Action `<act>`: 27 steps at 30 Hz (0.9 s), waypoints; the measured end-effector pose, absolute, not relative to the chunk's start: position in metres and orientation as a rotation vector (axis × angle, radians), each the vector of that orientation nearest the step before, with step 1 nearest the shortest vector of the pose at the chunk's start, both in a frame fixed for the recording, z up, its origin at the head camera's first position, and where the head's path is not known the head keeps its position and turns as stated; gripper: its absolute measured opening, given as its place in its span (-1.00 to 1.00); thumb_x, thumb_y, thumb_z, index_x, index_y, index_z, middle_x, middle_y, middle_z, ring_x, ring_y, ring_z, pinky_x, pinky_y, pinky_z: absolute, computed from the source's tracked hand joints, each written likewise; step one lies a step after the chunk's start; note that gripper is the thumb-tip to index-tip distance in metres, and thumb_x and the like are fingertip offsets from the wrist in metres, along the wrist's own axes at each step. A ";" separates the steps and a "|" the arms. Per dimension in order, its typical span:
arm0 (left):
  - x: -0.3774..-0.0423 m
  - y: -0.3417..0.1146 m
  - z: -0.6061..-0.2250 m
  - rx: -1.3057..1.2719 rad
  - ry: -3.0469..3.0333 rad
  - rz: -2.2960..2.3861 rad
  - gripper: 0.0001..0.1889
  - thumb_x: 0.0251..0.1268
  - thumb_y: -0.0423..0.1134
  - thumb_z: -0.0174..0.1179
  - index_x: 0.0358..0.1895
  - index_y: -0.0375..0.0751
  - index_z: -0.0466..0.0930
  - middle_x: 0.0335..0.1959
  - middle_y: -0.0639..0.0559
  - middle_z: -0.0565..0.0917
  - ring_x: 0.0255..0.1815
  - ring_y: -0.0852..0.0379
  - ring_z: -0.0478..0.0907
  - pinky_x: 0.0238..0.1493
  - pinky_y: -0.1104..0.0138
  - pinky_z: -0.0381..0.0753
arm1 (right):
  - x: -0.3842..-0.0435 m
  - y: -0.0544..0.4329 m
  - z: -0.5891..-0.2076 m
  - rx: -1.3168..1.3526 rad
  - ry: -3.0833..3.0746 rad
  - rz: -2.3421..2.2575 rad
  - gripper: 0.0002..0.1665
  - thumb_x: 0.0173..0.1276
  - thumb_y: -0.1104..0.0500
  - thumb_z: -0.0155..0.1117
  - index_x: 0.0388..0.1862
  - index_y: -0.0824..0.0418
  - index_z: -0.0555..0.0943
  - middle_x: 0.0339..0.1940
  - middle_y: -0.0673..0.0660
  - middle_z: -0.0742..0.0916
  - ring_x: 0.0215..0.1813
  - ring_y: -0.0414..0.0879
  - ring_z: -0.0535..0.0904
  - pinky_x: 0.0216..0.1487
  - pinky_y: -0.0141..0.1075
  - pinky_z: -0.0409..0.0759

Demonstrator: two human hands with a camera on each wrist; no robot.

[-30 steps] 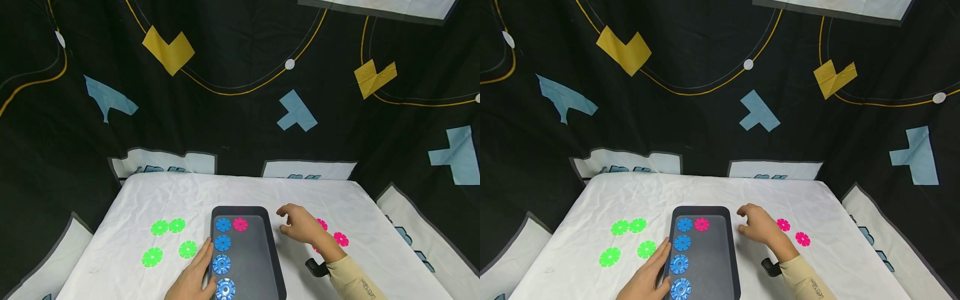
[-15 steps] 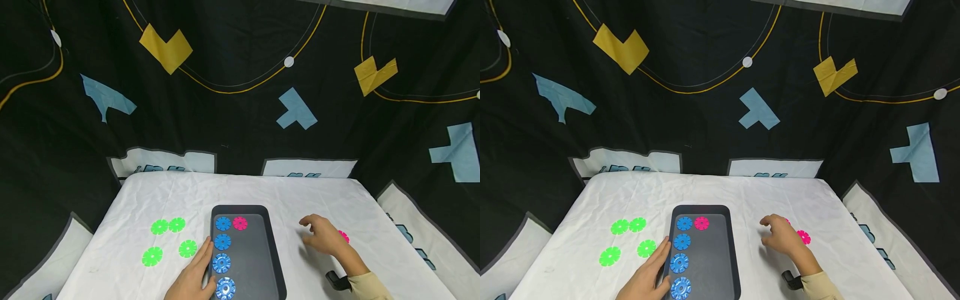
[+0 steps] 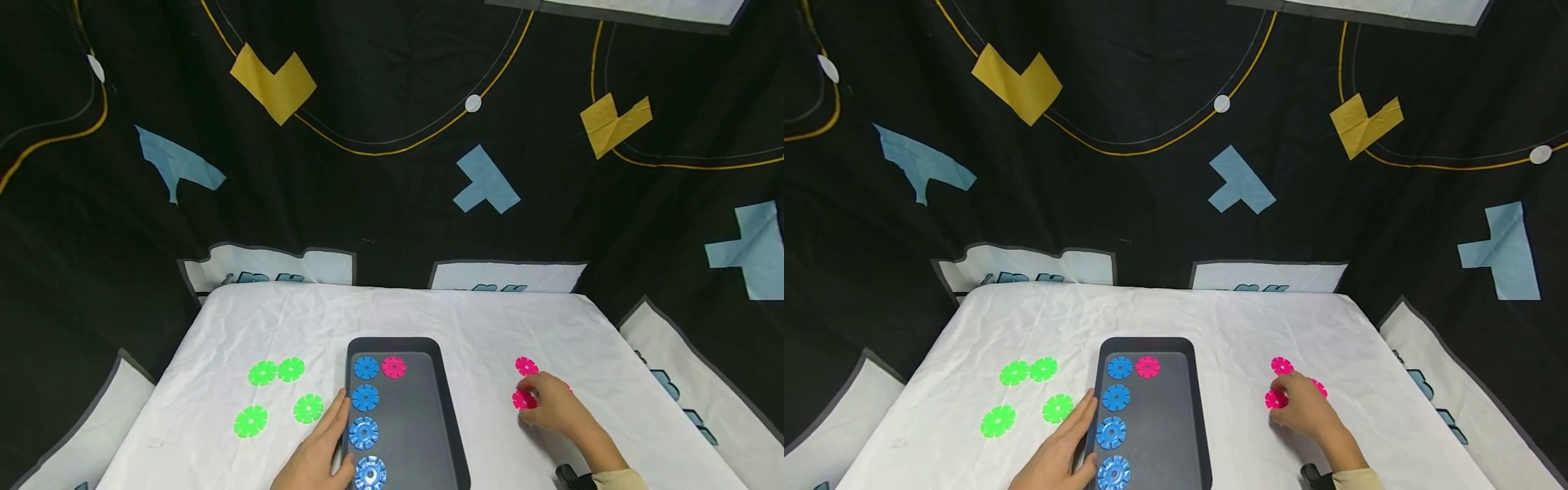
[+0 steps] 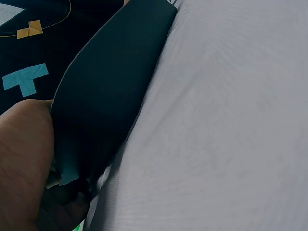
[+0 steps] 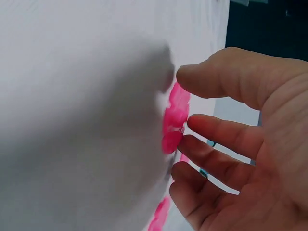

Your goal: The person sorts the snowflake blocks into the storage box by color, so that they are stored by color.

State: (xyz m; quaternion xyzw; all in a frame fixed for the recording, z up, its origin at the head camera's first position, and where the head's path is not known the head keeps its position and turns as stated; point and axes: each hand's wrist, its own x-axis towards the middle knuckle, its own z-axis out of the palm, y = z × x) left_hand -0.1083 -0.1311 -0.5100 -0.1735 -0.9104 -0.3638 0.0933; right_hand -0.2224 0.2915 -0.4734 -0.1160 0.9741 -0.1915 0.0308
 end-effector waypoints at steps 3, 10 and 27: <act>-0.108 -0.131 -0.510 -0.520 -2.702 -1.086 -0.12 -0.02 -0.29 0.29 0.46 -0.43 0.15 0.54 -0.12 0.09 0.47 0.05 0.13 0.28 0.17 0.32 | -0.220 0.297 -0.476 -0.331 2.991 -0.597 -0.46 -0.15 0.19 0.58 -0.11 0.26 0.66 -0.32 0.04 0.57 -0.30 -0.12 0.43 -0.21 -0.16 0.51; -0.109 -0.131 -0.512 -0.525 -2.679 -1.060 -0.11 -0.04 -0.29 0.30 0.45 -0.42 0.17 0.54 -0.11 0.11 0.46 0.08 0.14 0.27 0.18 0.35 | -0.218 0.297 -0.478 -0.291 2.981 -0.650 -0.50 -0.15 0.21 0.55 -0.15 0.26 0.63 -0.33 0.02 0.57 -0.28 -0.13 0.45 -0.19 -0.16 0.53; -0.110 -0.131 -0.517 -0.560 -2.616 -1.020 -0.14 -0.08 -0.31 0.29 0.41 -0.50 0.22 0.51 -0.19 0.16 0.41 -0.02 0.24 0.18 0.16 0.46 | -0.212 0.286 -0.482 -0.267 3.048 -0.566 -0.51 -0.26 0.18 0.53 -0.25 0.17 0.61 -0.39 0.01 0.53 -0.34 -0.13 0.41 -0.32 -0.23 0.49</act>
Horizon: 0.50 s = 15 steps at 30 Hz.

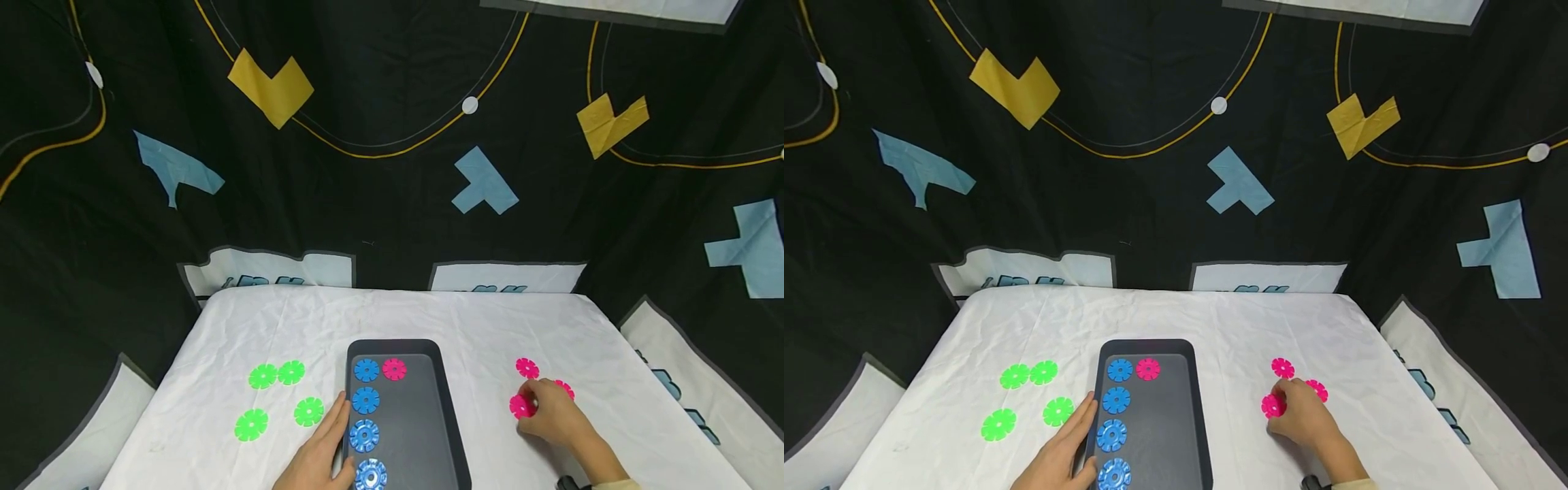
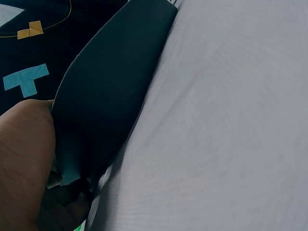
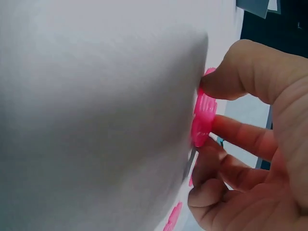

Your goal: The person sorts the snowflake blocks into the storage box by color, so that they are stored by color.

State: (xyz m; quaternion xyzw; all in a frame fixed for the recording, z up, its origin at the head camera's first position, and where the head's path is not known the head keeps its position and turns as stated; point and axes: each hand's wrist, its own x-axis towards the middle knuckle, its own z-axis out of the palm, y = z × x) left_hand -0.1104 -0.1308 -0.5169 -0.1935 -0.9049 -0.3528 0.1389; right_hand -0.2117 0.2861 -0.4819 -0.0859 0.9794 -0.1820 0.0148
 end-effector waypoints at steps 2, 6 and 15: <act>-0.110 -0.131 -0.518 -0.559 -2.612 -1.026 -0.13 -0.09 -0.31 0.30 0.41 -0.50 0.21 0.51 -0.19 0.16 0.41 -0.02 0.24 0.18 0.17 0.47 | -0.211 0.286 -0.482 -0.297 3.054 -0.554 -0.53 -0.26 0.18 0.52 -0.25 0.16 0.62 -0.42 -0.02 0.53 -0.36 -0.15 0.41 -0.34 -0.25 0.49; -0.110 -0.131 -0.518 -0.562 -2.606 -1.032 -0.12 -0.11 -0.31 0.30 0.41 -0.49 0.21 0.51 -0.19 0.17 0.40 -0.02 0.24 0.17 0.18 0.47 | -0.209 0.284 -0.483 -0.352 3.088 -0.512 -0.55 -0.25 0.18 0.48 -0.25 0.11 0.63 -0.40 -0.06 0.52 -0.37 -0.19 0.41 -0.36 -0.30 0.50; -0.110 -0.130 -0.518 -0.566 -2.586 -1.008 -0.13 -0.12 -0.31 0.30 0.40 -0.51 0.23 0.50 -0.20 0.18 0.40 -0.04 0.25 0.17 0.18 0.48 | -0.204 0.280 -0.481 -0.354 3.093 -0.561 -0.43 -0.28 0.19 0.57 -0.14 0.13 0.67 -0.23 -0.05 0.58 -0.25 -0.20 0.47 -0.29 -0.33 0.58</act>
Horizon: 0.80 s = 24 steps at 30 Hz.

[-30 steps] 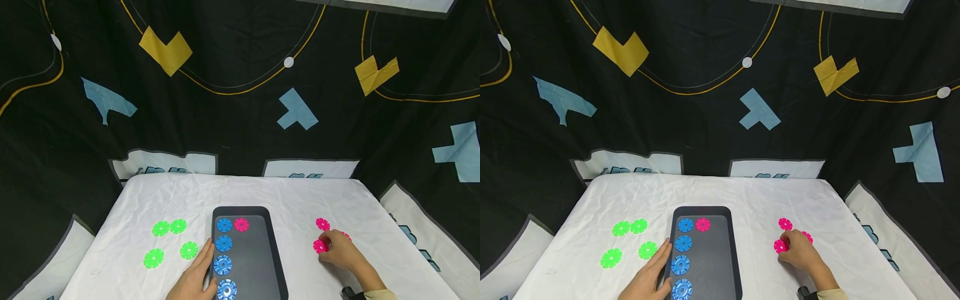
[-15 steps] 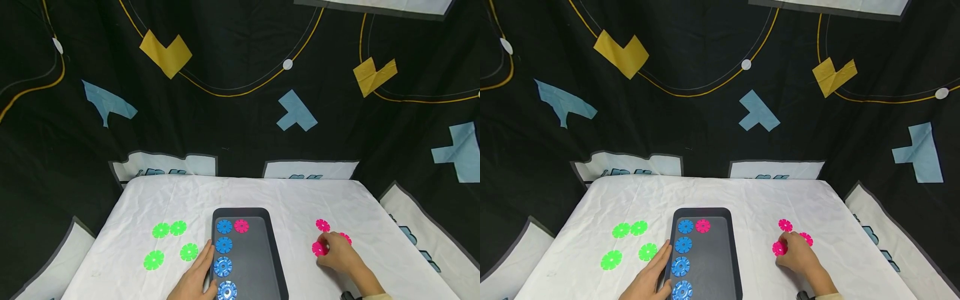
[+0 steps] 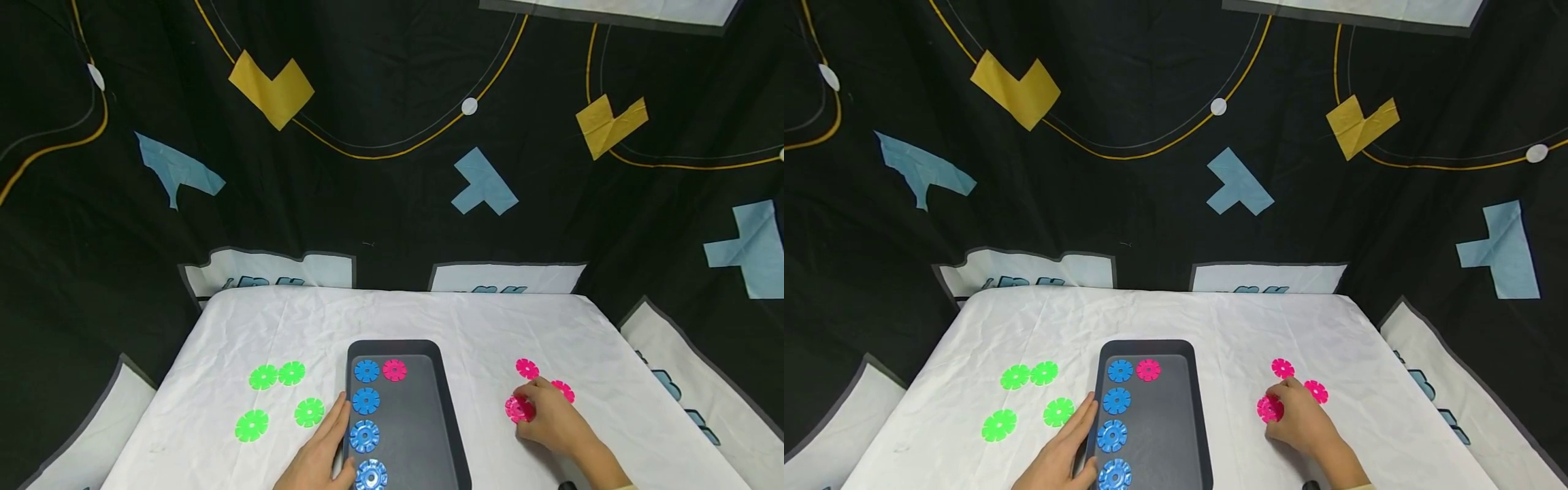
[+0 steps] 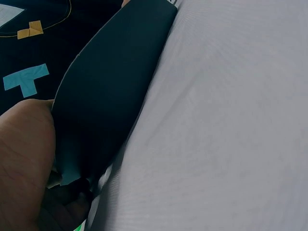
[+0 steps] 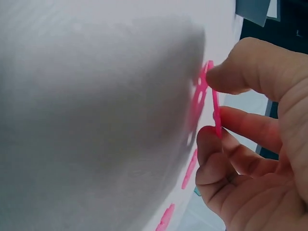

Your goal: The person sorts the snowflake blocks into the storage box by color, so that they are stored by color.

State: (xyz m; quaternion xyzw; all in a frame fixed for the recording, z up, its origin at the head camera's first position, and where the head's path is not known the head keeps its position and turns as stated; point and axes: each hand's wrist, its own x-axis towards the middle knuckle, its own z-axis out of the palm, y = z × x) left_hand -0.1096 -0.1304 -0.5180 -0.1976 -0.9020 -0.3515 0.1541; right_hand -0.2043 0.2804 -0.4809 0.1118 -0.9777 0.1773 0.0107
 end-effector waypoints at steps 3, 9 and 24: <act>-0.109 -0.130 -0.518 -0.566 -2.584 -0.998 -0.13 -0.12 -0.31 0.30 0.39 -0.51 0.24 0.50 -0.21 0.19 0.40 -0.04 0.26 0.16 0.19 0.48 | -0.205 0.279 -0.479 0.331 -3.064 0.582 -0.42 -0.29 0.19 0.61 -0.14 0.15 0.68 -0.25 -0.06 0.60 -0.27 -0.21 0.48 -0.29 -0.34 0.58; -0.109 -0.130 -0.518 -0.553 -2.597 -1.018 -0.13 -0.12 -0.31 0.30 0.40 -0.50 0.23 0.50 -0.19 0.19 0.40 -0.03 0.26 0.16 0.18 0.49 | -0.208 0.272 -0.475 0.305 -3.079 0.583 -0.43 -0.27 0.16 0.62 -0.14 0.16 0.69 -0.23 -0.02 0.64 -0.28 -0.18 0.48 -0.26 -0.29 0.58; -0.110 -0.130 -0.518 -0.556 -2.609 -1.037 -0.12 -0.11 -0.30 0.30 0.41 -0.50 0.22 0.51 -0.19 0.17 0.40 -0.01 0.25 0.17 0.18 0.47 | -0.218 0.242 -0.458 0.530 -2.941 0.538 -0.46 -0.23 0.18 0.57 -0.14 0.19 0.69 -0.24 -0.06 0.61 -0.31 -0.24 0.46 -0.31 -0.35 0.55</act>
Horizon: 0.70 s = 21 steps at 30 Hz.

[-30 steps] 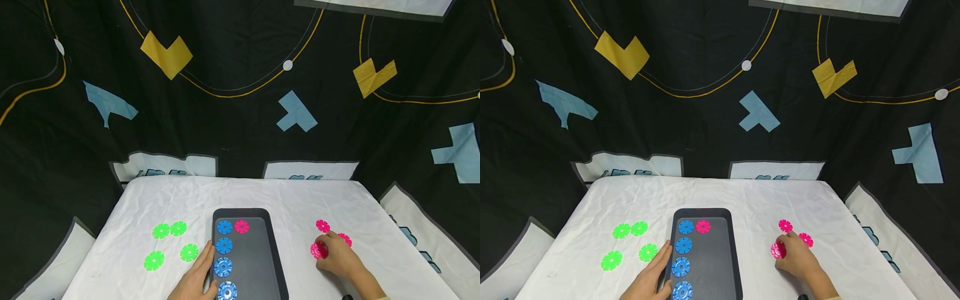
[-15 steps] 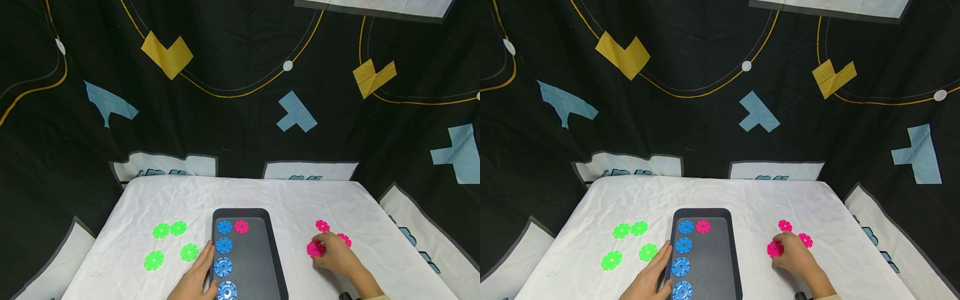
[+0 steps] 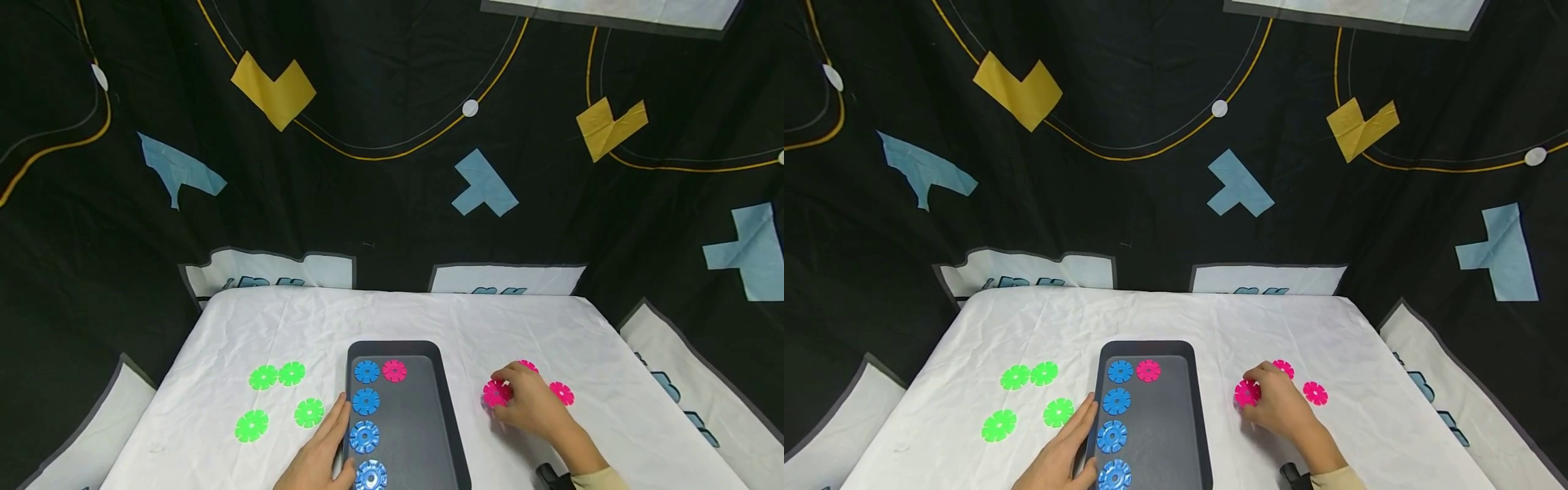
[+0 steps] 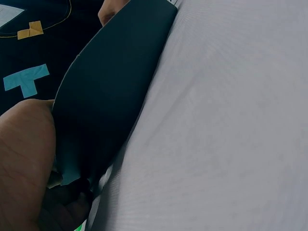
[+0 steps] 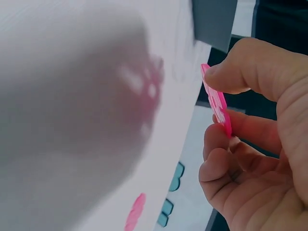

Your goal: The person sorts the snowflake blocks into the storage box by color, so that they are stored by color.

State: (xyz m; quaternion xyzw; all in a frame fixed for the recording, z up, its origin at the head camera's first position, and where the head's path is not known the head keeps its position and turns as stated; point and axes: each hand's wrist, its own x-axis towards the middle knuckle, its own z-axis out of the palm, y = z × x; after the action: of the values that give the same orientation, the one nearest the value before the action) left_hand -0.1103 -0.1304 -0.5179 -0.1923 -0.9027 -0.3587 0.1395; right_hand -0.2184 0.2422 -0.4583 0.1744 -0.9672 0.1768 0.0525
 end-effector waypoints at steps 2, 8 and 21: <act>-0.110 -0.130 -0.518 -0.561 -2.607 -1.030 -0.13 -0.11 -0.30 0.30 0.40 -0.51 0.22 0.50 -0.21 0.17 0.40 -0.02 0.25 0.17 0.17 0.48 | -0.220 0.239 -0.456 0.571 -2.920 0.545 -0.47 -0.22 0.20 0.54 -0.13 0.21 0.69 -0.23 -0.05 0.61 -0.31 -0.24 0.45 -0.30 -0.34 0.54; -0.110 -0.130 -0.518 -0.572 -2.596 -1.014 -0.14 -0.11 -0.30 0.28 0.38 -0.54 0.24 0.49 -0.23 0.18 0.39 -0.06 0.28 0.15 0.15 0.50 | -0.221 0.226 -0.445 0.628 -2.882 0.564 -0.46 -0.20 0.18 0.55 -0.11 0.19 0.68 -0.25 -0.09 0.58 -0.31 -0.24 0.46 -0.29 -0.36 0.55; -0.110 -0.131 -0.517 -0.571 -2.599 -1.027 -0.14 -0.10 -0.30 0.27 0.39 -0.54 0.23 0.50 -0.24 0.17 0.39 -0.05 0.28 0.14 0.15 0.52 | -0.225 0.188 -0.424 0.836 -2.761 0.543 -0.48 -0.19 0.18 0.55 -0.13 0.22 0.68 -0.25 -0.06 0.61 -0.36 -0.25 0.48 -0.39 -0.43 0.53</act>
State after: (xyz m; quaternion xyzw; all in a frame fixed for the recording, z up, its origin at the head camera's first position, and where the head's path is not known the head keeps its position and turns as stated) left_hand -0.1099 -0.1306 -0.5171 -0.1979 -0.9017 -0.3563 0.1442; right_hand -0.2255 0.1879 -0.4238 0.2832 -0.9356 0.1840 0.1032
